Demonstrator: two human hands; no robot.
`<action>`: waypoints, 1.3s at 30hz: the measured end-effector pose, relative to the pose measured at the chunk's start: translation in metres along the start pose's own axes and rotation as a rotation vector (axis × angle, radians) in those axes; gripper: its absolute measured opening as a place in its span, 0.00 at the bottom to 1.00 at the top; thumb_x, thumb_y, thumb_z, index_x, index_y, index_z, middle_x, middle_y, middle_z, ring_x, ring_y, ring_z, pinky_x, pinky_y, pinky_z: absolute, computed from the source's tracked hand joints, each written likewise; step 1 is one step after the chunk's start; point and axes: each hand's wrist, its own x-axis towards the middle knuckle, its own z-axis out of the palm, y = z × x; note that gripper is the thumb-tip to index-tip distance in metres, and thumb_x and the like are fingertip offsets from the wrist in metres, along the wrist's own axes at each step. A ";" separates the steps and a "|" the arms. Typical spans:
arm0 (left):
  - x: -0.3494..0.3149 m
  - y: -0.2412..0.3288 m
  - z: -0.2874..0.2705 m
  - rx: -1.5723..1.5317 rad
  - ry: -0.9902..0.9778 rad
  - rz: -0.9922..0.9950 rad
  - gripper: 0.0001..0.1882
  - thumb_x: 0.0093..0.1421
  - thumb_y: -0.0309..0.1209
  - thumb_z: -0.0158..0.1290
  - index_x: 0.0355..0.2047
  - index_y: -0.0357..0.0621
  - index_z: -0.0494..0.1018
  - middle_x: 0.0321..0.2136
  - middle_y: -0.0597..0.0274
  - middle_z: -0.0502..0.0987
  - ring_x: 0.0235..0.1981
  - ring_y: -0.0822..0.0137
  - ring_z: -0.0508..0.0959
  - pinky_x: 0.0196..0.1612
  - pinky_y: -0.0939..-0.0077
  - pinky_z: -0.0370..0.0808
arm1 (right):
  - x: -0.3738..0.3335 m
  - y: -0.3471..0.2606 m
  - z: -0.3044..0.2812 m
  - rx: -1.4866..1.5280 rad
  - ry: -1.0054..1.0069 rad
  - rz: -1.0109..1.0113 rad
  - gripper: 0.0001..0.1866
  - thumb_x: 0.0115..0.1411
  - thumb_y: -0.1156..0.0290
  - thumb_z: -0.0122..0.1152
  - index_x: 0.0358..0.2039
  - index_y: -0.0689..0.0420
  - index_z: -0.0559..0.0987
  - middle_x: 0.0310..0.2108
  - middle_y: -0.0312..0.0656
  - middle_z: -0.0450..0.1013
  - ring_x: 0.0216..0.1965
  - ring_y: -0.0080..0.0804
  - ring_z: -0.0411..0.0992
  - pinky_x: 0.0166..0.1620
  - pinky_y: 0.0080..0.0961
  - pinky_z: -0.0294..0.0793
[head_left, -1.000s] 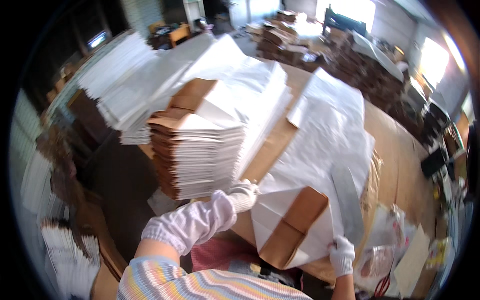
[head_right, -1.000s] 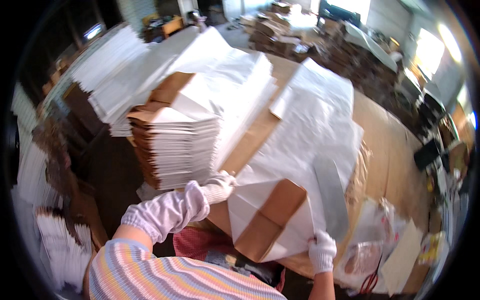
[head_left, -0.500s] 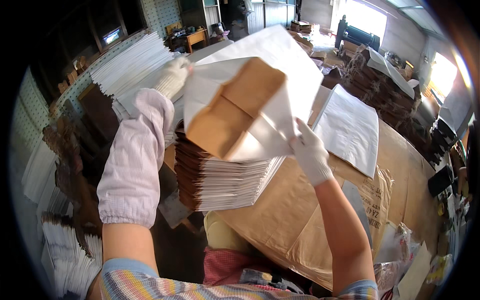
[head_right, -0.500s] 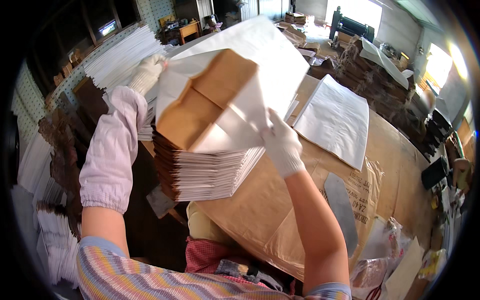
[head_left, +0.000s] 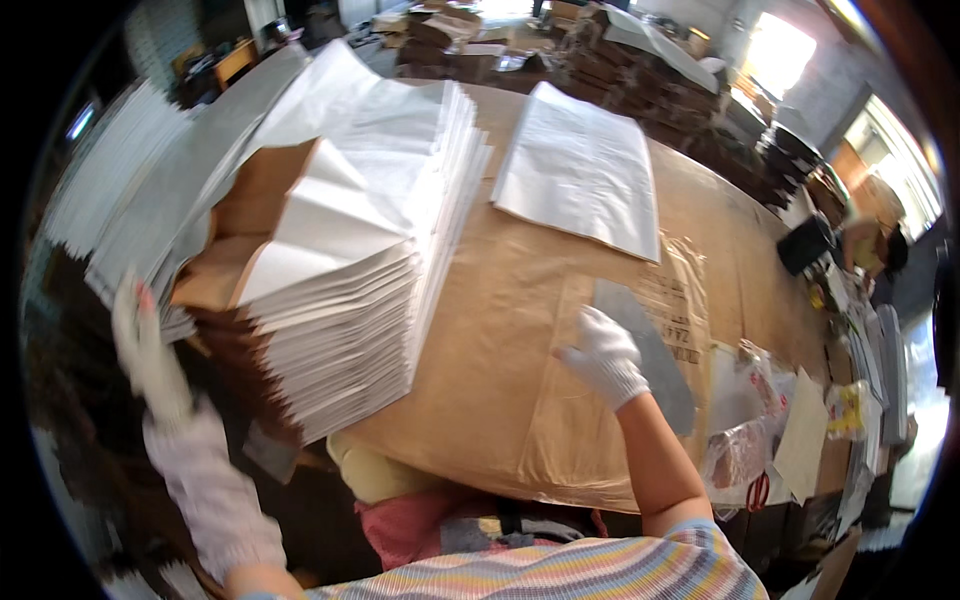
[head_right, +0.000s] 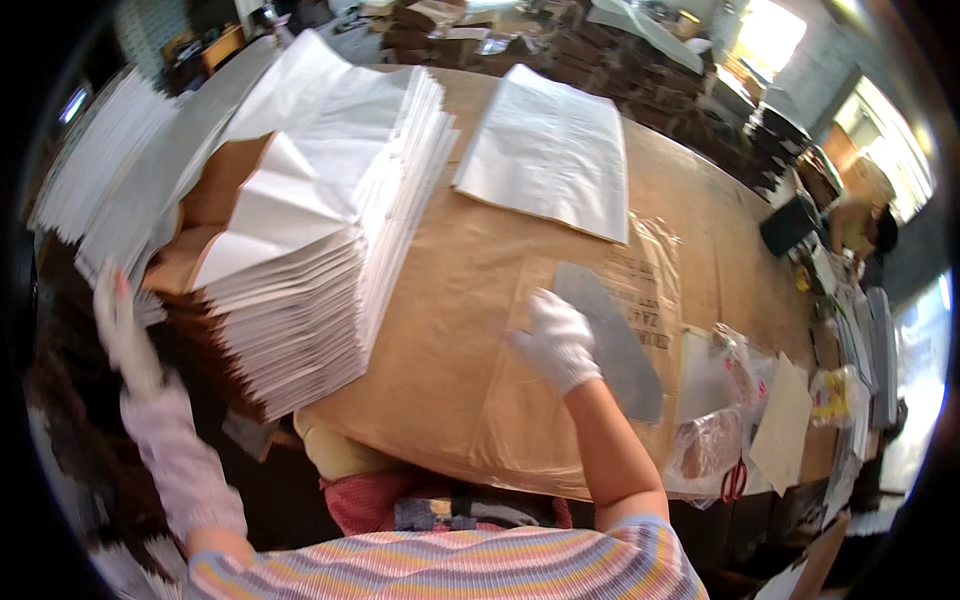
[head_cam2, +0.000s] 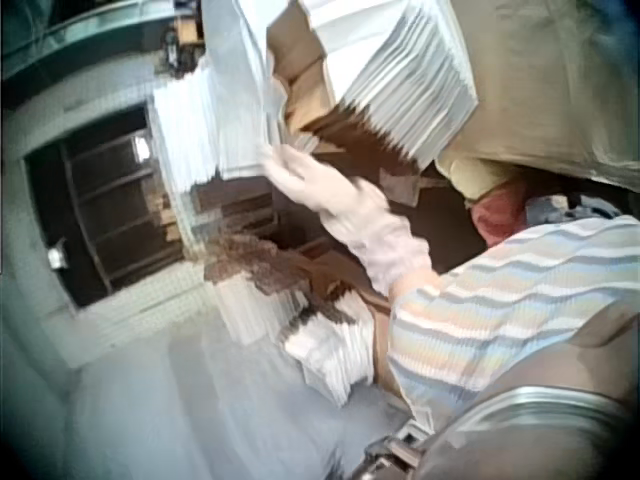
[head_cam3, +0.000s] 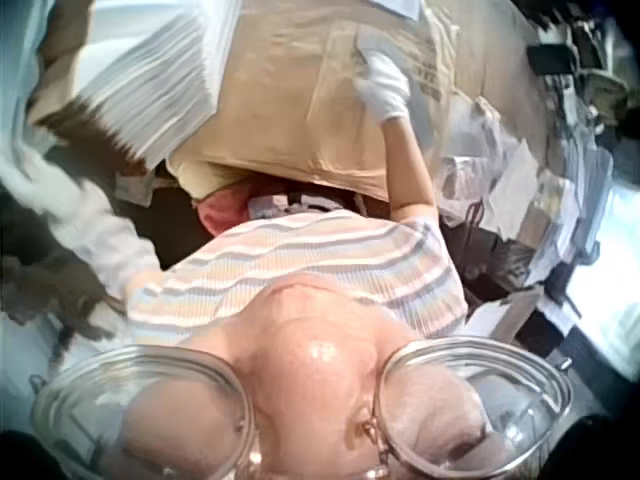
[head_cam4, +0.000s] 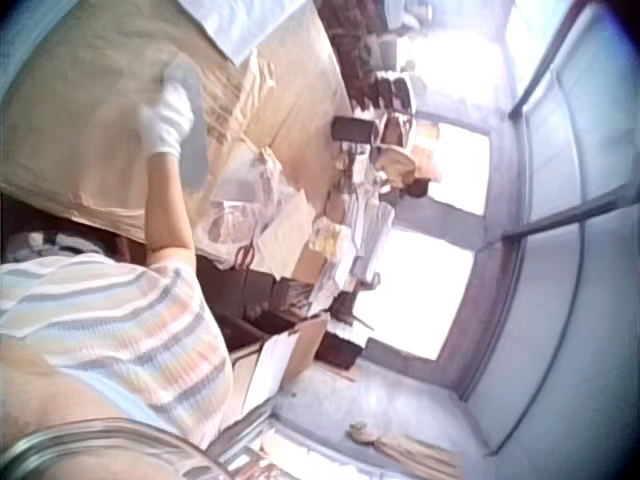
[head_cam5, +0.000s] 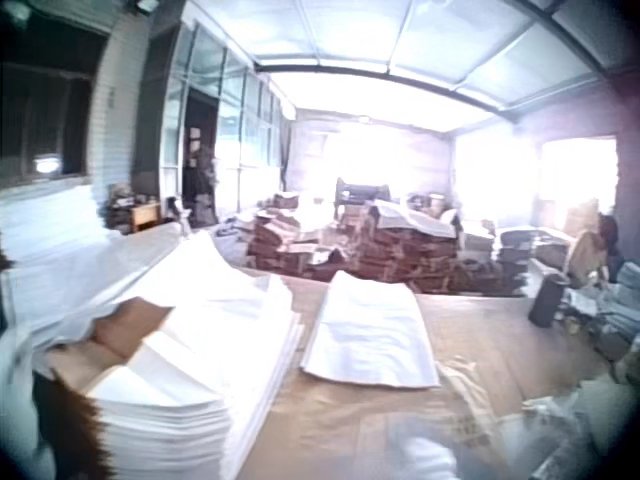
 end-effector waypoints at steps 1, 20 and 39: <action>-0.033 0.033 -0.007 0.145 -0.058 0.051 0.29 0.74 0.39 0.50 0.68 0.31 0.64 0.63 0.47 0.72 0.65 0.61 0.70 0.69 0.63 0.65 | -0.021 0.035 -0.009 -0.064 0.009 0.150 0.36 0.47 0.51 0.77 0.51 0.63 0.79 0.54 0.52 0.75 0.57 0.48 0.74 0.58 0.39 0.75; -0.261 0.052 0.217 0.315 -1.031 0.453 0.37 0.47 0.37 0.69 0.58 0.44 0.71 0.63 0.50 0.71 0.66 0.43 0.66 0.66 0.48 0.65 | 0.170 0.181 -0.052 -0.002 0.380 0.090 0.10 0.60 0.65 0.61 0.39 0.55 0.83 0.40 0.48 0.81 0.43 0.48 0.80 0.48 0.39 0.79; -0.248 0.059 0.217 0.237 -1.052 0.367 0.38 0.41 0.32 0.70 0.56 0.40 0.71 0.59 0.48 0.72 0.63 0.43 0.69 0.63 0.49 0.70 | 0.219 0.149 0.031 -0.250 0.222 -0.177 0.08 0.62 0.68 0.60 0.42 0.48 0.77 0.36 0.43 0.81 0.36 0.48 0.81 0.40 0.43 0.81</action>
